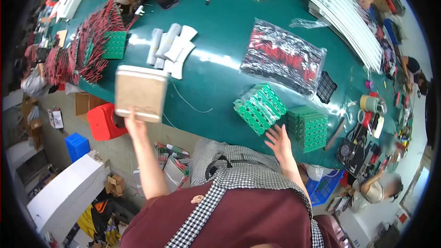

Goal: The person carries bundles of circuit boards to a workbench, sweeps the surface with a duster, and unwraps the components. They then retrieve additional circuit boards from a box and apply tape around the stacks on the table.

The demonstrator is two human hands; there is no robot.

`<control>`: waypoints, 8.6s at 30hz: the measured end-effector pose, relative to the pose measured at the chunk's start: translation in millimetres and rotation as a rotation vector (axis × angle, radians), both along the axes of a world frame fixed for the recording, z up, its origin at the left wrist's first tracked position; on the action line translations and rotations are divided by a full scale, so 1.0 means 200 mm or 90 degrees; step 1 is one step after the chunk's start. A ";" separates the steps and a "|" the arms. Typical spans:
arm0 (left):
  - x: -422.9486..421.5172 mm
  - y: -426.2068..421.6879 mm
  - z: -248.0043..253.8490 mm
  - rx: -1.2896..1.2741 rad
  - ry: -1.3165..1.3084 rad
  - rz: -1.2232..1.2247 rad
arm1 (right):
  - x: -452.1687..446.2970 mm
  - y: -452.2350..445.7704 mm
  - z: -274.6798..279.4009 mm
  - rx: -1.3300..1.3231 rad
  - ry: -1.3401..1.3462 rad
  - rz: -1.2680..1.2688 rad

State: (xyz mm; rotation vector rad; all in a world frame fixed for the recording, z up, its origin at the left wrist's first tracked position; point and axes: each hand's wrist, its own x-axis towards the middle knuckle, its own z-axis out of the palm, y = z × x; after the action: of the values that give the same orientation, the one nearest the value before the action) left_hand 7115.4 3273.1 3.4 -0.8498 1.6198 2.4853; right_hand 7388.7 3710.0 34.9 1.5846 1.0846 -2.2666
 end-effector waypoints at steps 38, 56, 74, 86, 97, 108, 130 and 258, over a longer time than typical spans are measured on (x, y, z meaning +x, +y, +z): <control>0.16 1.41 0.01 -0.001 -0.182 -0.804 | -0.51 -0.14 -0.15 -0.170 0.097 -0.141; -0.25 0.52 -0.24 0.016 -0.120 -0.342 | -0.83 -0.23 0.35 -0.041 0.319 0.193; 1.36 2.33 -0.15 0.137 -0.263 -0.532 | 0.39 0.98 -0.12 0.009 0.141 0.065; 0.91 1.83 0.12 0.146 -0.275 -0.568 | 0.10 0.15 -0.08 -0.056 0.200 -0.130; 0.35 1.27 0.04 0.084 -0.284 -0.545 | -0.42 -0.41 -0.13 -0.052 0.231 -0.135; 0.55 0.76 0.11 0.199 -0.239 -0.556 | -0.13 -0.88 -0.18 -0.091 0.198 -0.025; 0.50 0.55 -0.05 -0.845 0.279 -0.595 | -0.37 -0.72 0.08 0.166 0.134 -0.023; -0.12 0.98 0.26 -1.172 0.455 -0.648 | -1.18 -0.60 -0.14 0.509 0.287 0.181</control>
State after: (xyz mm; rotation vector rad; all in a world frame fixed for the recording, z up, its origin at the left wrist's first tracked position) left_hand 7091.8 3469.7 55.1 0.9651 3.0152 0.1125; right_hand 7153.5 3589.3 7.3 0.9738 2.3773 -2.1482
